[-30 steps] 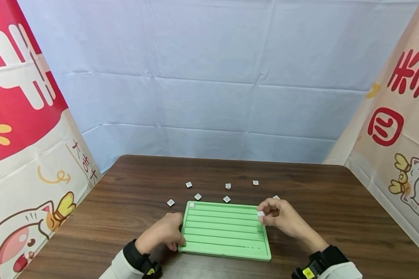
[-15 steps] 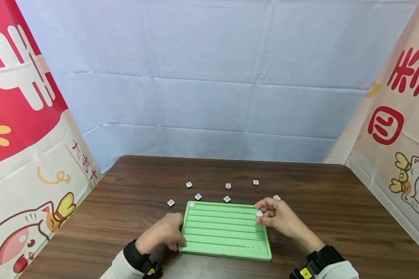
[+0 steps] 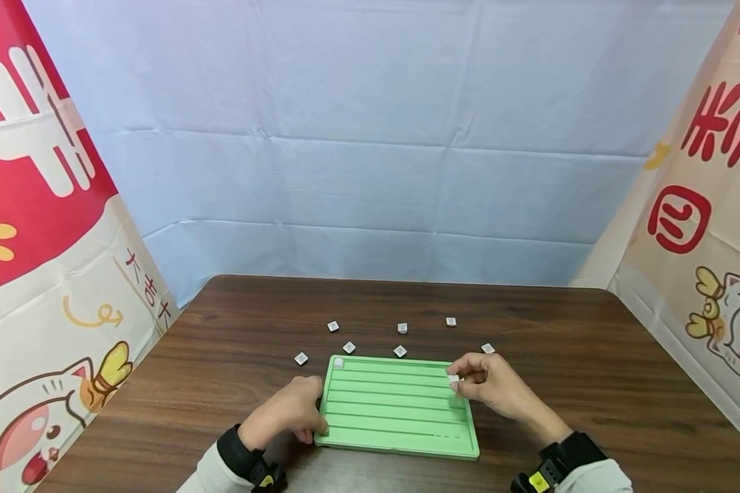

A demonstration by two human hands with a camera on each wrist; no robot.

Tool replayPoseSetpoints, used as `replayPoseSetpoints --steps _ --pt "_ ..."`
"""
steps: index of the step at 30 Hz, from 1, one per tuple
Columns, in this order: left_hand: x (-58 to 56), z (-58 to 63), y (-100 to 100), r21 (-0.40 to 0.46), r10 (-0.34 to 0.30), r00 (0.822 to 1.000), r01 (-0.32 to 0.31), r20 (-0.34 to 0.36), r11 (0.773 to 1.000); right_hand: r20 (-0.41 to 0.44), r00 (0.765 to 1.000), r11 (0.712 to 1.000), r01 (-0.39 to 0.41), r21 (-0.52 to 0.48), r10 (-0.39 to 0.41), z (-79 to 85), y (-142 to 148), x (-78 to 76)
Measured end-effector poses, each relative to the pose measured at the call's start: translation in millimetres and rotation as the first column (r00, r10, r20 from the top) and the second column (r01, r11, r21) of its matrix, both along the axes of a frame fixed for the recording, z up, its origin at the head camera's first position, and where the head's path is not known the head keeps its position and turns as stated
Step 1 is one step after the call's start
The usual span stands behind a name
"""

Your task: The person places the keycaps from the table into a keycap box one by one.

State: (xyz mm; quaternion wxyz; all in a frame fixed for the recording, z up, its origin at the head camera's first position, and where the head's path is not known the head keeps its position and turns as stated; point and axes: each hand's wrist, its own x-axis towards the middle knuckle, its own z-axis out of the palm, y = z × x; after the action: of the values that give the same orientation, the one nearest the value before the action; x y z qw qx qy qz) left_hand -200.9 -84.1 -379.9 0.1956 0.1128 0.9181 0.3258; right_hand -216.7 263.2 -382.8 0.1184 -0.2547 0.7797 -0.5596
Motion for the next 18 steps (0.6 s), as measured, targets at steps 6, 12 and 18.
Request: replayPoseSetpoints --steps 6,12,18 --pt "0.0 -0.4 -0.7 0.009 -0.007 1.000 0.007 -0.011 1.000 0.007 1.000 0.999 0.030 0.018 -0.030 1.3 -2.1 -0.4" --pt "-0.7 -1.2 -1.2 0.004 -0.007 1.000 0.007 -0.019 1.000 0.005 0.999 0.998 0.039 0.054 -0.039 1.8 -2.0 -0.9" --pt "-1.0 -2.3 -1.3 0.010 -0.010 1.000 0.010 -0.016 1.000 -0.030 0.997 0.992 0.073 0.107 -0.071 1.3 -2.6 -1.0"
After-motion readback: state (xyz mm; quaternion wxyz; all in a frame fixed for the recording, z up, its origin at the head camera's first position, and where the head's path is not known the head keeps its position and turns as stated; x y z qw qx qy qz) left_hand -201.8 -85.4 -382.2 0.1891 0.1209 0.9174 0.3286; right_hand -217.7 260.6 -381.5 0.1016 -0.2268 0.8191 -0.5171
